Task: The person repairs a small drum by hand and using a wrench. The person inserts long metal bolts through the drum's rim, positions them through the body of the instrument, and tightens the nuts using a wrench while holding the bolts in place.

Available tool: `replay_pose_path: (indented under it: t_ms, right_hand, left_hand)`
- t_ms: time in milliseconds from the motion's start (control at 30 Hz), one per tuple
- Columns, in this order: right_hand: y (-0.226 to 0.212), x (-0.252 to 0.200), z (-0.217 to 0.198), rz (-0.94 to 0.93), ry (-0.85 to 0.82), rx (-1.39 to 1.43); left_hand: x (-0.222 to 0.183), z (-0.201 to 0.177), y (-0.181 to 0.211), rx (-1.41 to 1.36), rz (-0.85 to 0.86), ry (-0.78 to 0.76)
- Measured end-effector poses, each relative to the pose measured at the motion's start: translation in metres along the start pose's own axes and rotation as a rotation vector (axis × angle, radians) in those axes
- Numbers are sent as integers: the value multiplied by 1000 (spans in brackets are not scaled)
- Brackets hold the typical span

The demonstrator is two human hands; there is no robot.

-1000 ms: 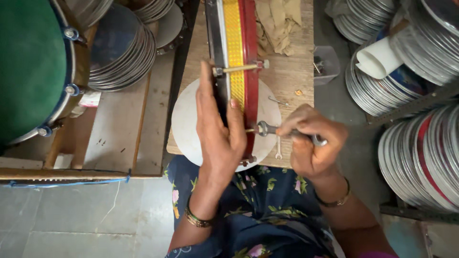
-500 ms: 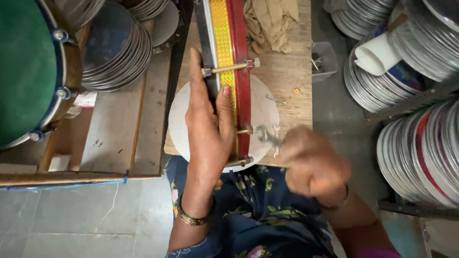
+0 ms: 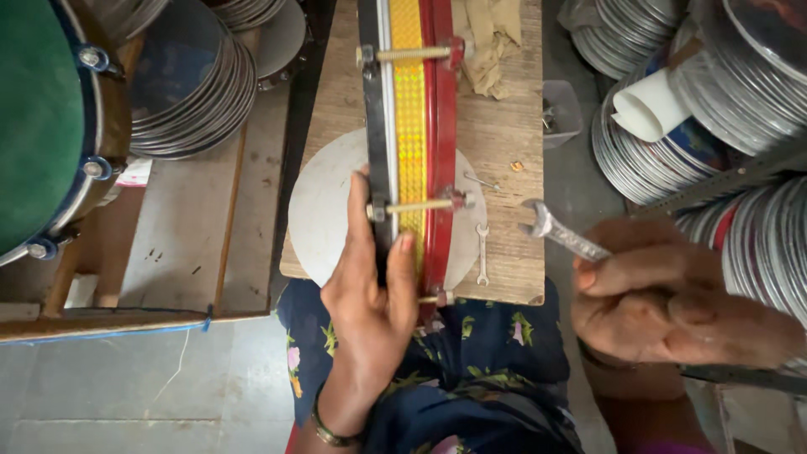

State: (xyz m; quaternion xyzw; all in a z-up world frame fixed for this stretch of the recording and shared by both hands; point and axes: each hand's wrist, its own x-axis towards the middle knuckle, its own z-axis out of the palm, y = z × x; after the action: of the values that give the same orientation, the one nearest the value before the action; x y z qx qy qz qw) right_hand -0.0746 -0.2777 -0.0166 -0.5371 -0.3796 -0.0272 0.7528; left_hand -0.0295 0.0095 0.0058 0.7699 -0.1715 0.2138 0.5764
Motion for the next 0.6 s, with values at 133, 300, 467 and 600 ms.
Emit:
replay_pose_path:
  t_ms: [133,300,467,600]
  right_hand:
    - [0,12,28,-119,10,-219]
    - [17,42,62,-562,150,-679]
    - [22,55,67,-588,146,-942]
    - [29,56,63,-638,119,-1050]
  left_hand:
    - [-17,0,-10,14,67,18]
    - [-35,7,-14,-129,59,55]
    - [-39,11,-22,-337,56,41]
    - [-36,13,-22,-289,115,51]
